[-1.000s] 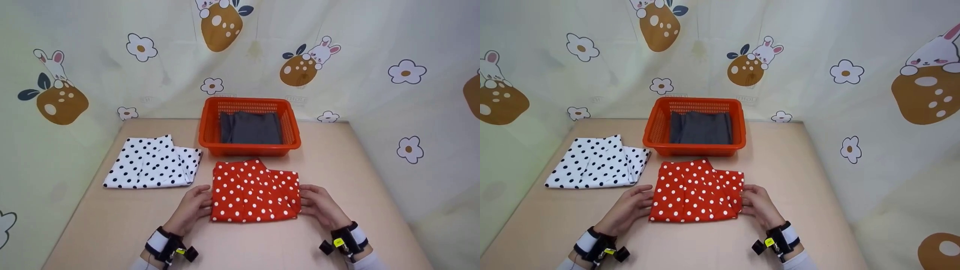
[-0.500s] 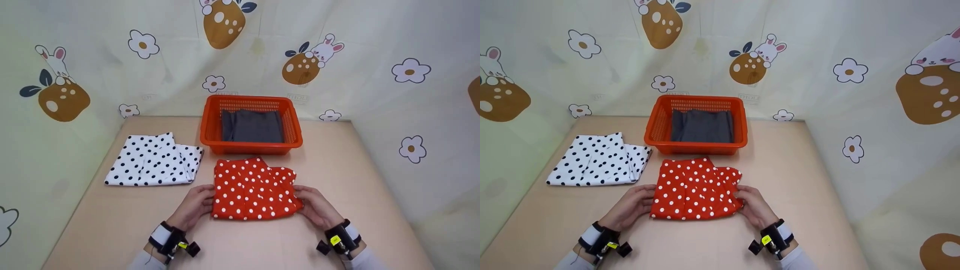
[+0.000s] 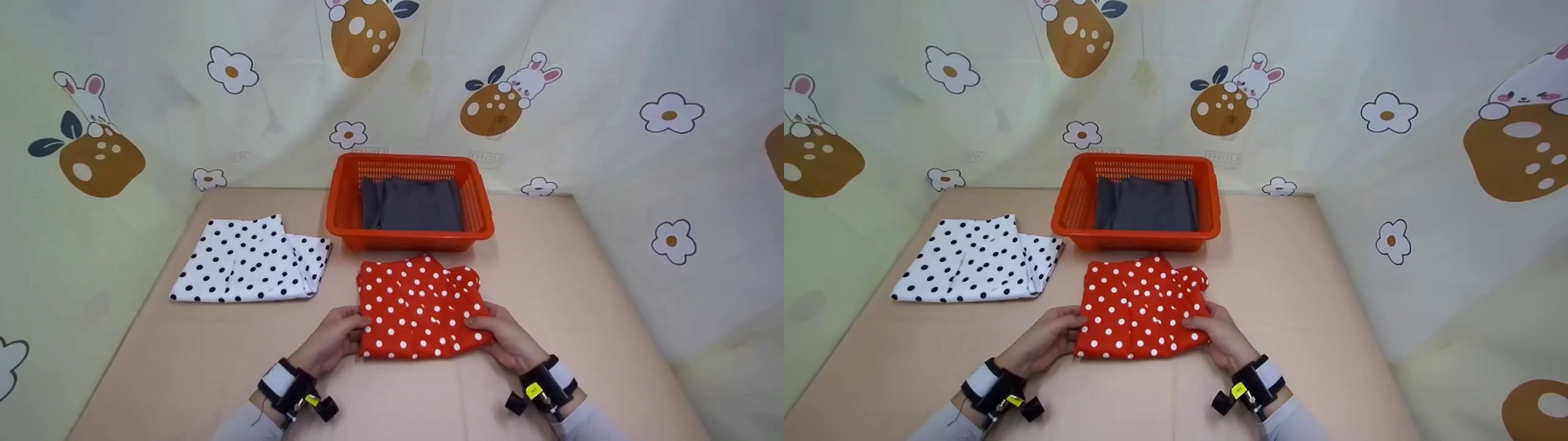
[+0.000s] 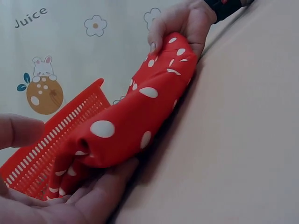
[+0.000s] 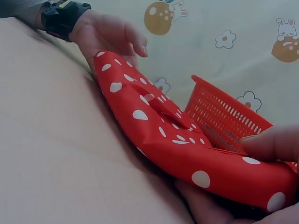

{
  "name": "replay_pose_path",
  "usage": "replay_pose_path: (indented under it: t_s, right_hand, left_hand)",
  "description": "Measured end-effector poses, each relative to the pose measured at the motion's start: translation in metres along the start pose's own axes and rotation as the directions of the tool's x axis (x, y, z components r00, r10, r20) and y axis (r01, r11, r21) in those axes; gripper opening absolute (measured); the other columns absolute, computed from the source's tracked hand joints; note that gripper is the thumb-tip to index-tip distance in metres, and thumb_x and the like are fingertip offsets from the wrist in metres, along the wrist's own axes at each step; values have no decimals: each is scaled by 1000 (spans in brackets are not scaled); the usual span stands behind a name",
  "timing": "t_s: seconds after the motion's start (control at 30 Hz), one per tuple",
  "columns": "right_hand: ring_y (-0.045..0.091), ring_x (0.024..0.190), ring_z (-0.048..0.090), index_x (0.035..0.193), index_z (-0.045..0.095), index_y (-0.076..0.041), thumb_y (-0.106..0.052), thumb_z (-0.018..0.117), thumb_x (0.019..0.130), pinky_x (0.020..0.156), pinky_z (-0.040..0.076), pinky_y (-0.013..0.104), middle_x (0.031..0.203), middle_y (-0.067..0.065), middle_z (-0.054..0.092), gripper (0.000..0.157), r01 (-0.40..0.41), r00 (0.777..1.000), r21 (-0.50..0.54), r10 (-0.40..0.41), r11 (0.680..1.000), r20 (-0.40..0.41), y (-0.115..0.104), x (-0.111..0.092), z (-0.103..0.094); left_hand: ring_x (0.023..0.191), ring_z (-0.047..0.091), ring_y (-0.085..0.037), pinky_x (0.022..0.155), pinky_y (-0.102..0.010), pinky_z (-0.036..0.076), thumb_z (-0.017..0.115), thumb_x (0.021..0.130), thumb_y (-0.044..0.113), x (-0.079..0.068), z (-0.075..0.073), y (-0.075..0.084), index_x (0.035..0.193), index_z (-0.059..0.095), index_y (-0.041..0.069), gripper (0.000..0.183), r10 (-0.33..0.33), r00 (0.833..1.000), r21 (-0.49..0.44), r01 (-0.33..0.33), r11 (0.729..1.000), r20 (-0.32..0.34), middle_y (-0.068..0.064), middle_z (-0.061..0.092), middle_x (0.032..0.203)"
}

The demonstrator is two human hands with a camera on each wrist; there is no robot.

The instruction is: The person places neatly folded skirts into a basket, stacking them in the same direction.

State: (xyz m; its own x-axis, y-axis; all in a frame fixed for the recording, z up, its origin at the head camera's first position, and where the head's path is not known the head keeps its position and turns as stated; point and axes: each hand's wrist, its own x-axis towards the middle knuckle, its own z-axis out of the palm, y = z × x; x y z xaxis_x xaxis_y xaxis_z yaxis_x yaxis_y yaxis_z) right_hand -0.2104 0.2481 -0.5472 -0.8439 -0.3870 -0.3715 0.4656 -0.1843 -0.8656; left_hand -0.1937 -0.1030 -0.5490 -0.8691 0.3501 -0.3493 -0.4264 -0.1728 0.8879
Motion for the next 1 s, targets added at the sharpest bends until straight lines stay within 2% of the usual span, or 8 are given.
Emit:
replay_pose_path:
  t_s: [0.07, 0.2, 0.33, 0.67, 1.0]
  right_hand:
    - [28, 125, 68, 159, 33, 1, -5, 66, 100, 107, 58, 44, 148, 17, 58, 68, 2, 1000, -9, -2, 1000, -10, 1, 1, 2]
    - [28, 121, 70, 158, 34, 2, -4, 68, 97, 104, 60, 45, 144, 17, 61, 70, 11, 1000, -63, -12, 998, -13, 4, 3, 10]
    - [27, 118, 71, 158, 34, 2, -2, 69, 94, 102, 61, 43, 143, 19, 61, 73, 18, 998, -119, -25, 993, -55, 8, 3, 16]
    - [27, 116, 70, 152, 34, 2, 0, 70, 93, 100, 62, 42, 143, 23, 56, 69, 60, 979, -122, -83, 991, -188, 12, 1, 16]
    - [27, 118, 70, 151, 32, 1, 2, 69, 93, 101, 62, 44, 144, 23, 55, 69, 65, 978, -114, -86, 991, -188, 13, 0, 14]
  left_hand:
    - [114, 72, -23, 102, -41, 61, 61, 101, 16, 2, 8, -2, 155, 41, -6, 62, 5, 1000, 12, -5, 1000, 8, -16, 68, 138]
    - [128, 65, -25, 110, -39, 56, 65, 98, 9, 6, 20, -10, 164, 29, 3, 75, 59, 998, 17, -59, 998, -4, -18, 56, 153]
    - [127, 67, -25, 107, -39, 58, 63, 96, 1, 7, 20, -17, 165, 27, 4, 78, 93, 995, 15, -92, 996, -30, -19, 56, 153]
    - [129, 66, -27, 109, -41, 57, 61, 96, -1, 7, 18, -17, 166, 26, 6, 78, 75, 995, 26, -74, 997, -62, -18, 53, 157]
    - [127, 67, -25, 108, -38, 58, 62, 97, 0, 4, 16, -16, 165, 28, 6, 77, 105, 994, 45, -103, 994, -40, -17, 56, 154]
